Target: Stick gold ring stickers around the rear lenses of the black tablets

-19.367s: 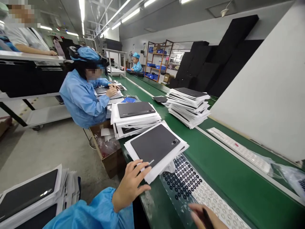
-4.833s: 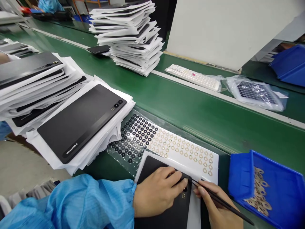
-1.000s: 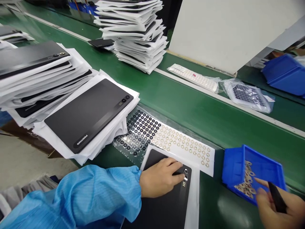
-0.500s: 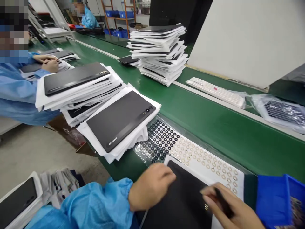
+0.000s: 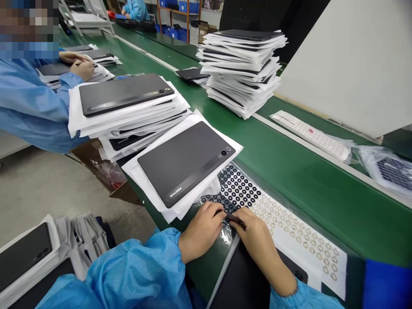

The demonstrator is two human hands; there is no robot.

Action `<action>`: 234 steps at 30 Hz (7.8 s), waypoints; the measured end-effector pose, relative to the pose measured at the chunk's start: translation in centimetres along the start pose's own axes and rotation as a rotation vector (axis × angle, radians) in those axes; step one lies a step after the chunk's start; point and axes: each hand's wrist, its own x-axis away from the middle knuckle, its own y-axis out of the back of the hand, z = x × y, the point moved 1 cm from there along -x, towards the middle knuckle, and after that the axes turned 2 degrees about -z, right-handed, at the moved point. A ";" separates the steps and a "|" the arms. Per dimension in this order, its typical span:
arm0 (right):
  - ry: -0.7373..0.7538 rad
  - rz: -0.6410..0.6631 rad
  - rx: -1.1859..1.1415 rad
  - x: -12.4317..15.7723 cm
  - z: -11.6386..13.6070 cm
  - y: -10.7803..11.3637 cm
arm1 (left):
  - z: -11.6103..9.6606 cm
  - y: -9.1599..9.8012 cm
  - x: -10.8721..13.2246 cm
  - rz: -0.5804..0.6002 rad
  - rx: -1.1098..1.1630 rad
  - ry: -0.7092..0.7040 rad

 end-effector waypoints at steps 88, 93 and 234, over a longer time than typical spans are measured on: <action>-0.674 -0.268 -1.092 19.4 -9.1 3.3 | -14.6 -10.2 -7.3 0.563 -0.599 -1.058; -0.658 -0.283 -1.106 19.4 -9.1 3.5 | -15.4 -10.5 -7.1 0.620 -0.670 -1.153; -0.984 -0.111 -0.707 12.1 -8.3 5.3 | -8.5 -7.9 -0.6 0.410 -0.203 -0.622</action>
